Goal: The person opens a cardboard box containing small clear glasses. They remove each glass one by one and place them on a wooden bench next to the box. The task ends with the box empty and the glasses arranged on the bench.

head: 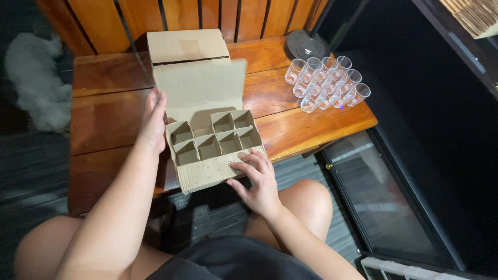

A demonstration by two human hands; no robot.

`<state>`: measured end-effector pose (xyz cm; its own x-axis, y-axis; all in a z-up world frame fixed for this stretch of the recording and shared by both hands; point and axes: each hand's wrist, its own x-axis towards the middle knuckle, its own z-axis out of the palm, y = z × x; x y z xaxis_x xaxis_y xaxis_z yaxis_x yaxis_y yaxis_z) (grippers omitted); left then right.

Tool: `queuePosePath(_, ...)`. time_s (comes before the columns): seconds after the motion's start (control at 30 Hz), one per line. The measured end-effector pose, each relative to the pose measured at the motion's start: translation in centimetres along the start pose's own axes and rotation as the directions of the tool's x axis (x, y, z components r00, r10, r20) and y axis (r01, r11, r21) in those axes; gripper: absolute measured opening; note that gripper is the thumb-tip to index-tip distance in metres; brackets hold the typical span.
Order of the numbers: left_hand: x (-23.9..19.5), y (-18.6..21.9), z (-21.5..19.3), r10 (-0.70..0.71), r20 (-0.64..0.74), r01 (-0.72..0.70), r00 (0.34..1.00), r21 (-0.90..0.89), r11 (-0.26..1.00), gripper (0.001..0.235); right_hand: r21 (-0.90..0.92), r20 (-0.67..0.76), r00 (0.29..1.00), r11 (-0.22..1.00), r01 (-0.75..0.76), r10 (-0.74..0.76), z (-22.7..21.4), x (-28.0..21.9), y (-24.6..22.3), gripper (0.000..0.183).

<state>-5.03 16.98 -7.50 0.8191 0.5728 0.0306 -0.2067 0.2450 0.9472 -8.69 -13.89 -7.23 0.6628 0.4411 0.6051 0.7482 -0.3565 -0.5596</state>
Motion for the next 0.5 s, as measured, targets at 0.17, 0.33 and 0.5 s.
queuePosePath(0.17, -2.6, -0.7, -0.2, 0.036, -0.016, -0.035, 0.999, 0.031, 0.999, 0.022, -0.011, -0.005, 1.000, 1.000, 0.013, -0.013, -0.1, -0.1, 0.2, 0.037)
queuePosePath(0.33, -5.0, -1.2, -1.4, 0.051, 0.152, -0.060, 0.987, 0.060, 0.996, 0.038, -0.006, -0.020, 1.000, 1.000, 0.023, -0.024, -0.1, -0.1, 0.5, 0.037)
queuePosePath(0.5, -4.9, -3.3, -2.4, 0.158, 0.174, -0.217, 0.972, 0.413, 0.884, 0.024, -0.040, -0.040, 0.998, 0.998, 0.053, -0.055, -0.5, 0.4, 1.1, 0.036)
